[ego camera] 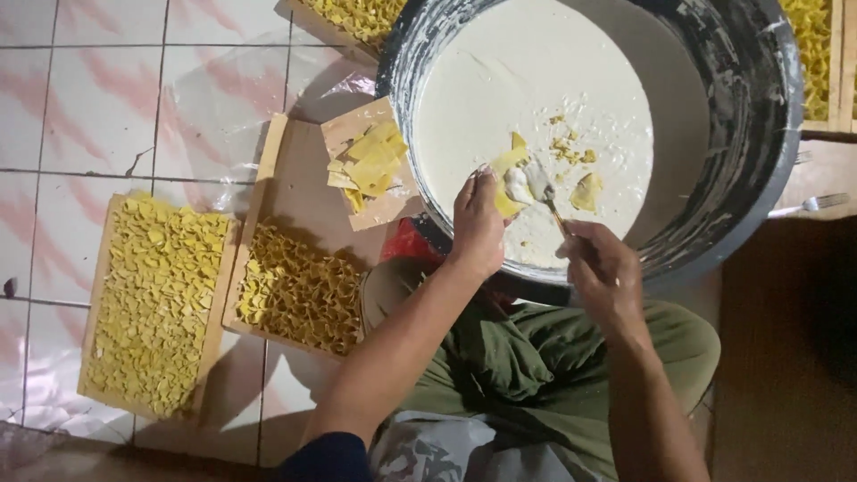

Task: The person scoops white filling from a large metal bowl using a fork and places it onto yellow square wrappers. They fold each wrapper into a dumpling shape and place the finished dumplings into wooden trays.

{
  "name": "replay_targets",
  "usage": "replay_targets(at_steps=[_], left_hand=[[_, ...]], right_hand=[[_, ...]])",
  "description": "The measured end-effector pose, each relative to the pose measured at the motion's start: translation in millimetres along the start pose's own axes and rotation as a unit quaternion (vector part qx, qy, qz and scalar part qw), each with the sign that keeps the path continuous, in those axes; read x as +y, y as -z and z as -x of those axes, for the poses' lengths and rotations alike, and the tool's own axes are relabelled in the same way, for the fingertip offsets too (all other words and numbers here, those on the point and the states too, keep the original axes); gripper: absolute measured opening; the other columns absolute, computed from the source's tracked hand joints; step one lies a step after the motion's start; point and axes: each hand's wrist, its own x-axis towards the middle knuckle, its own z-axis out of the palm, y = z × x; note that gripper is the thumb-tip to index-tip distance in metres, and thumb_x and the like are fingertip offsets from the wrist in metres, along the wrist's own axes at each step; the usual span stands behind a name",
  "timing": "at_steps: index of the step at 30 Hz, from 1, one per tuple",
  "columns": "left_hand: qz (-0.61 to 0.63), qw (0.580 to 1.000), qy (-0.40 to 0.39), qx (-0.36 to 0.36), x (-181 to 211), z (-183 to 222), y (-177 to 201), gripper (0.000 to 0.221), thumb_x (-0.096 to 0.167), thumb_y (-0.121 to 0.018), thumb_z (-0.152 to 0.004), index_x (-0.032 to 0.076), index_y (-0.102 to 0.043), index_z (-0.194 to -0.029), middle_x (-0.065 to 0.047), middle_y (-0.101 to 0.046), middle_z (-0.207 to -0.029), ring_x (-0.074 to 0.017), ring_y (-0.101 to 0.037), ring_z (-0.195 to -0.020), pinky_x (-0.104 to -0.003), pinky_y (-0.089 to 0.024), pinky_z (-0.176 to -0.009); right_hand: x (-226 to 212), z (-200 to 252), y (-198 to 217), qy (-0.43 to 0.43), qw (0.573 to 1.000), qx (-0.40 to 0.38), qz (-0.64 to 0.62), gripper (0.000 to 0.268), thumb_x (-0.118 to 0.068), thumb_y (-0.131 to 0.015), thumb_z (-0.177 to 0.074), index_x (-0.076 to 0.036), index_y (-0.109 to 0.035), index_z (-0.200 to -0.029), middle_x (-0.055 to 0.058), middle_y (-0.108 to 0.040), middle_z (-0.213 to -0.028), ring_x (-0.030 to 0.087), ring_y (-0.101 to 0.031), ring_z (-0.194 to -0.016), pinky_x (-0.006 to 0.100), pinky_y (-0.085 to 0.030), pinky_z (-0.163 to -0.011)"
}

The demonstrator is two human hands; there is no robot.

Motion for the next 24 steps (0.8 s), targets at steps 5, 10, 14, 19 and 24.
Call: replay_targets(at_steps=[5,10,14,19,24], left_hand=[[0.038,0.999,-0.007,-0.001,7.4,-1.8,15.8,0.032,0.036,-0.058,-0.101,0.007,-0.065,-0.111,-0.017,-0.062,-0.095,-0.023,-0.062,-0.071,-0.024,-0.05,-0.052],[0.041,0.996,0.035,-0.077,21.7,22.1,12.8,0.023,0.026,-0.059,-0.098,0.005,-0.067,-0.094,-0.018,-0.065,-0.08,-0.0262,-0.065,-0.064,-0.028,-0.045,-0.047],[0.01,0.984,0.061,-0.169,8.0,15.9,22.4,0.02,0.028,-0.063,-0.098,0.011,-0.065,-0.088,-0.008,-0.068,-0.08,-0.016,-0.066,-0.066,-0.023,-0.046,-0.048],[-0.03,0.976,0.06,-0.207,24.3,35.0,35.1,0.029,0.037,-0.067,-0.098,0.013,-0.061,-0.081,-0.004,-0.055,-0.079,-0.0169,-0.06,-0.071,-0.026,-0.045,-0.049],[-0.167,0.941,-0.179,-0.234,-4.8,15.2,54.8,0.033,0.016,-0.083,-0.09,-0.004,-0.072,-0.114,-0.015,-0.076,-0.099,-0.0161,-0.072,-0.09,-0.032,-0.062,-0.072]], right_hand=[[36.3,-13.7,1.8,0.035,0.998,0.046,0.031,0.022,0.005,-0.06,-0.1,0.001,-0.068,-0.12,0.016,-0.063,-0.08,0.016,-0.051,-0.064,0.032,-0.038,-0.057],[22.8,-28.8,-6.4,0.029,0.998,0.011,-0.057,0.029,0.003,-0.075,-0.092,-0.006,-0.073,-0.12,0.005,-0.056,-0.071,0.006,-0.047,-0.057,0.023,-0.036,-0.049],[15.7,-33.9,-13.8,0.046,0.988,-0.026,-0.148,0.015,0.004,-0.076,-0.09,-0.001,-0.075,-0.104,0.011,-0.062,-0.086,0.008,-0.051,-0.072,0.024,-0.04,-0.061],[15.1,-35.1,-11.9,0.047,0.986,-0.003,-0.162,0.021,0.003,-0.075,-0.092,0.009,-0.068,-0.111,0.01,-0.056,-0.057,0.008,-0.051,-0.043,0.02,-0.038,-0.042],[49.6,-39.7,-5.9,0.092,0.986,0.006,-0.138,0.019,0.005,-0.072,-0.095,0.012,-0.069,-0.112,0.011,-0.056,-0.058,0.01,-0.052,-0.042,0.023,-0.04,-0.041]])
